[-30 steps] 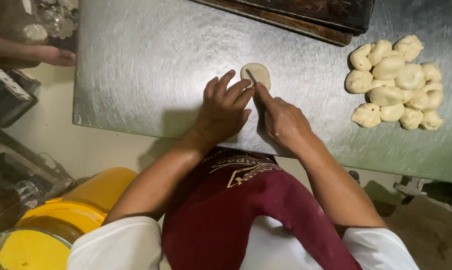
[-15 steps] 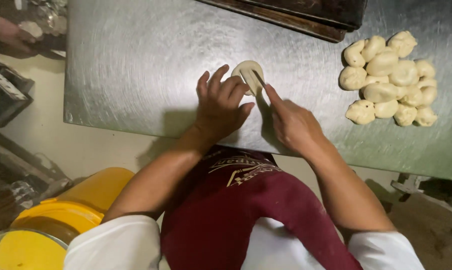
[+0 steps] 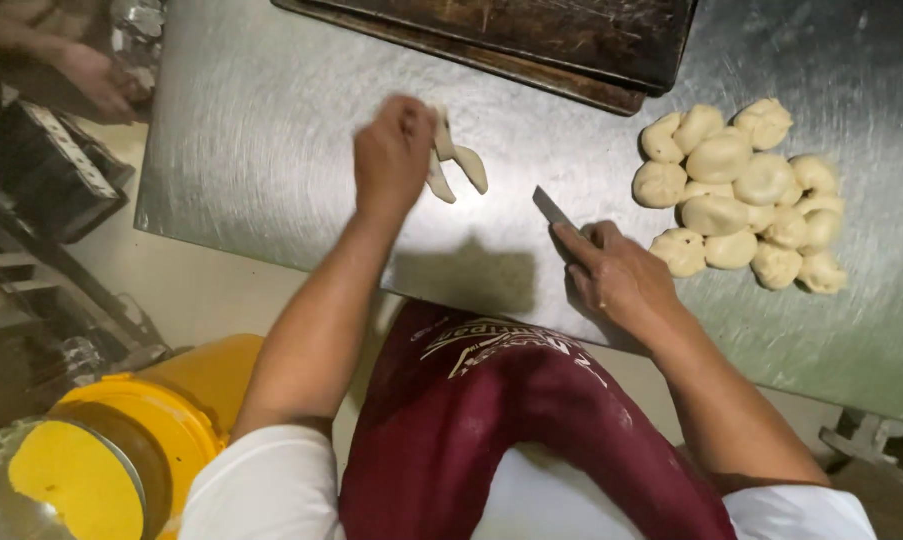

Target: Shaping dough into twists and placing them on a baking tray

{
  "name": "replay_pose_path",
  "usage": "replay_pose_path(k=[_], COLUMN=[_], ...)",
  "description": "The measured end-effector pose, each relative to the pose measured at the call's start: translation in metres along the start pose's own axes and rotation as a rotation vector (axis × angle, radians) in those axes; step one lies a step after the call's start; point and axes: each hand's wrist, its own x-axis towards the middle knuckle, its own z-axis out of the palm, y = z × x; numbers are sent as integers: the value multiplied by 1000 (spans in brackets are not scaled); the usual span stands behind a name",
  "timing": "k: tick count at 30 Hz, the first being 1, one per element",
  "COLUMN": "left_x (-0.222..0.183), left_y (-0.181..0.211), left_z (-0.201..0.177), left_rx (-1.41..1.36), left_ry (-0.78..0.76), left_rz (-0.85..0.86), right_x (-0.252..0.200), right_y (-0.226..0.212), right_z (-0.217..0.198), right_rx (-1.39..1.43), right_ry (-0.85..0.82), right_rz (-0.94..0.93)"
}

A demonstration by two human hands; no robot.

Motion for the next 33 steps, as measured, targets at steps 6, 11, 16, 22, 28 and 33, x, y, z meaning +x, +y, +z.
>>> replay_pose_path(k=[6,11,16,22,28,33], left_x=[17,-53,-24,-69,-87,-91], left_y=[8,-1,-48,-51,-62,-57], left_z=[-16,7,-19,-43,-25,-22], left_rx=[20,252,-269,-653,-147,70], left_ry=[-60,-306,-405,-505,-280,-536], left_rz=[-471,38,-359,-567,269,64], right_x=[49,127,147,85,62,114], right_y=[-4,-50,-65,-140,-133,-114], right_z=[14,37,34,48,43,6], right_rx=[-27,34,412,1321,573,143], right_ry=[675,614,515,342,259,351], right_rz=[-420,-307,47,270,52,-38])
